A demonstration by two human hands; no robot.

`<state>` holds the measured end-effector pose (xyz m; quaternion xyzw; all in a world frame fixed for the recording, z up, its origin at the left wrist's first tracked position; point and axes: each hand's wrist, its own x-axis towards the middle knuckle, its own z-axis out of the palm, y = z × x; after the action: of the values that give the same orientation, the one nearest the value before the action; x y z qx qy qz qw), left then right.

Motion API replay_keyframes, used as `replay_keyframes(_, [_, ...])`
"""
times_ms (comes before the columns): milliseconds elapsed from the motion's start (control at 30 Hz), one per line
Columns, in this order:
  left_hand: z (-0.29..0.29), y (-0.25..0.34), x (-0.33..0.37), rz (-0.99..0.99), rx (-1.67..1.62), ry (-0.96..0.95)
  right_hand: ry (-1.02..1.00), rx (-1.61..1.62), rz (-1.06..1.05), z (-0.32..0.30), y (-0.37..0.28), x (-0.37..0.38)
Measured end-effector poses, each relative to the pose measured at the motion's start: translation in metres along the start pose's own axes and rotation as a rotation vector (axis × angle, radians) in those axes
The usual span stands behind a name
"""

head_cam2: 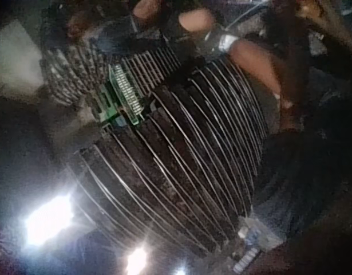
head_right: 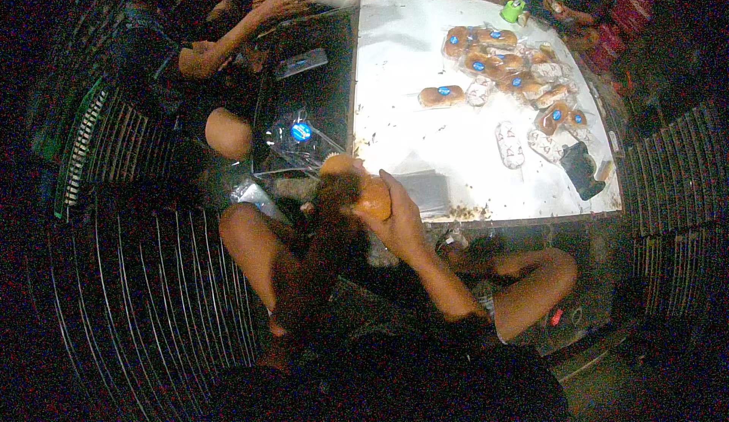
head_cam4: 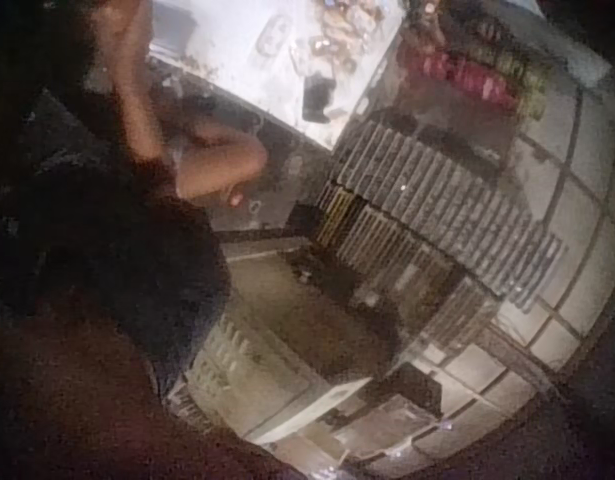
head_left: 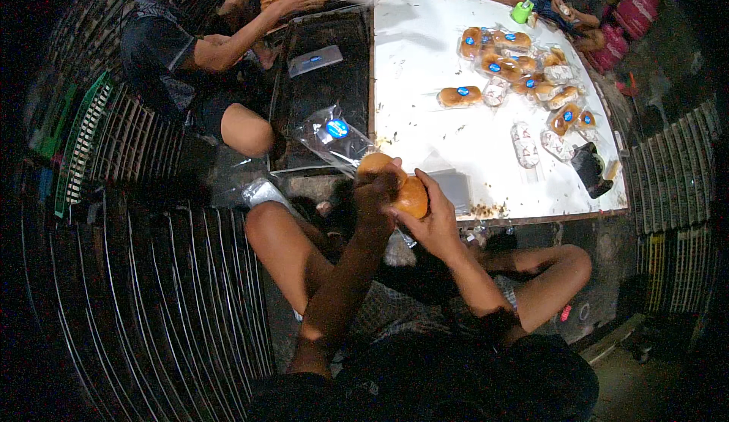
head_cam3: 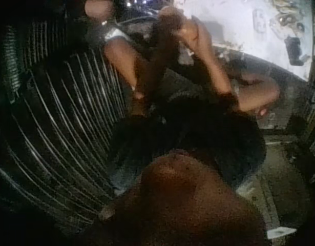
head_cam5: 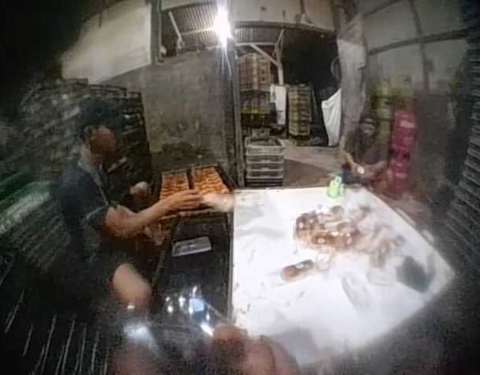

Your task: The person sits on the floor and repeatedly picks up buns, places them into clear plastic bags, and sets the packaged buns on a table. Another person is visible in the background also packaging buns.

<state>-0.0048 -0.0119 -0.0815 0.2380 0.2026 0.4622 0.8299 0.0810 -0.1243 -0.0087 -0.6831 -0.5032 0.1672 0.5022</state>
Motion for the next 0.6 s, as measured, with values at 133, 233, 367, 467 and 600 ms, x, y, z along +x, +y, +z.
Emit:
replay_keyframes(133, [0.05, 0.04, -0.001, -0.206, 0.036, 0.306, -0.008, -0.093, -0.065, -0.013, -0.002, 0.006])
replay_keyframes(233, [0.031, 0.018, -0.008, -0.119, 0.153, 0.27, 0.004, -0.086, -0.059, -0.012, -0.01, 0.007])
replay_keyframes(367, [0.033, -0.005, -0.025, 0.07, 0.629, -0.015, 0.083, -0.07, 0.005, -0.008, 0.006, 0.004])
replay_keyframes(467, [-0.002, -0.01, -0.019, 0.123, 0.886, -0.163, 0.013, 0.048, 0.066, -0.013, 0.006, 0.007])
replay_keyframes(600, [0.052, 0.043, 0.001, -0.038, 0.147, 0.056, -0.117, 0.31, 0.192, -0.017, 0.027, 0.003])
